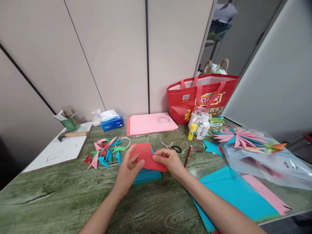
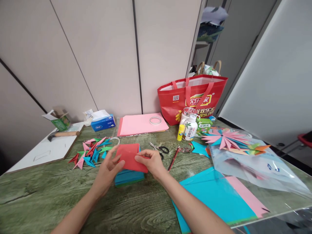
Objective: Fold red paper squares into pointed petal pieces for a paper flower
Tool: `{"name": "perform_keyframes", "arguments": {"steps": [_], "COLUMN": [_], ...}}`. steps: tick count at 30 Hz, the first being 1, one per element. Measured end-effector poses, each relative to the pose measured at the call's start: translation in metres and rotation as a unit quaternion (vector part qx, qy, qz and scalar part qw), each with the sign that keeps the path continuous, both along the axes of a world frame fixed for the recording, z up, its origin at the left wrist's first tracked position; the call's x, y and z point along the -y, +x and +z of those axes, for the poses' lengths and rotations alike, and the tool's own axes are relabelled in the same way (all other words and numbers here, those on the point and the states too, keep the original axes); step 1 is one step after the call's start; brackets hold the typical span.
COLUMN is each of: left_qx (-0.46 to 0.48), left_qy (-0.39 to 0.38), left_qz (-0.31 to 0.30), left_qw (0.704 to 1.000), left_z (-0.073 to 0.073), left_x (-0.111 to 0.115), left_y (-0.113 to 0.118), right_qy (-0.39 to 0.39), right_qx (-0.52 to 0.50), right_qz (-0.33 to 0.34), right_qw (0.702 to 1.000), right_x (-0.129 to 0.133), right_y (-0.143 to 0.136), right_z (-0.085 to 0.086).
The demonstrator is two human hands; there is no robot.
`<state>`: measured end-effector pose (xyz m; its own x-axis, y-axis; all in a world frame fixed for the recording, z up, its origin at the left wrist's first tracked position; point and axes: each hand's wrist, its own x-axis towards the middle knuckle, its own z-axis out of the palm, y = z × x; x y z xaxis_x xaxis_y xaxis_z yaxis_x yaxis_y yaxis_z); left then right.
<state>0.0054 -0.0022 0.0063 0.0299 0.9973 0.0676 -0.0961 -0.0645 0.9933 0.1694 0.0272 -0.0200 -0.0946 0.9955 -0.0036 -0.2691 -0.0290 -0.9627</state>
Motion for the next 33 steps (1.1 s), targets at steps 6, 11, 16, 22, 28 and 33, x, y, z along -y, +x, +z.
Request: {"name": "perform_keyframes", "arguments": {"steps": [6,11,16,22,28,33], "left_qx": [-0.135,-0.15,-0.167,-0.183,-0.172,-0.171], "left_qy": [0.024,-0.017,0.005,0.058,0.06,0.063], "left_qz": [-0.102,-0.127,-0.064,-0.002,-0.008,-0.003], "left_qw": [0.985,0.98,0.984,0.981,0.983,0.983], "left_z": [0.0043,0.0002,-0.0014,-0.0031,0.0005,-0.001], "left_x": [0.0005,-0.0007,-0.0021,-0.0036,-0.0006,0.0004], "left_y": [-0.0079,-0.0086,-0.007,-0.0096,-0.0065,-0.0065], "right_qy": [-0.013,0.019,0.073,-0.005,-0.027,-0.028], "right_qx": [0.04,0.106,0.1,-0.013,-0.016,-0.033], "right_qz": [0.059,0.047,-0.026,0.072,0.118,0.112], "right_qw": [0.997,0.993,0.992,0.997,0.993,0.993], "right_x": [0.0015,0.0016,0.0002,0.0038,0.0068,0.0071], "right_y": [0.0009,-0.0007,-0.003,-0.0035,-0.0033,-0.0053], "right_z": [0.0012,-0.0009,0.0001,0.0009,-0.0005,0.0015]}}
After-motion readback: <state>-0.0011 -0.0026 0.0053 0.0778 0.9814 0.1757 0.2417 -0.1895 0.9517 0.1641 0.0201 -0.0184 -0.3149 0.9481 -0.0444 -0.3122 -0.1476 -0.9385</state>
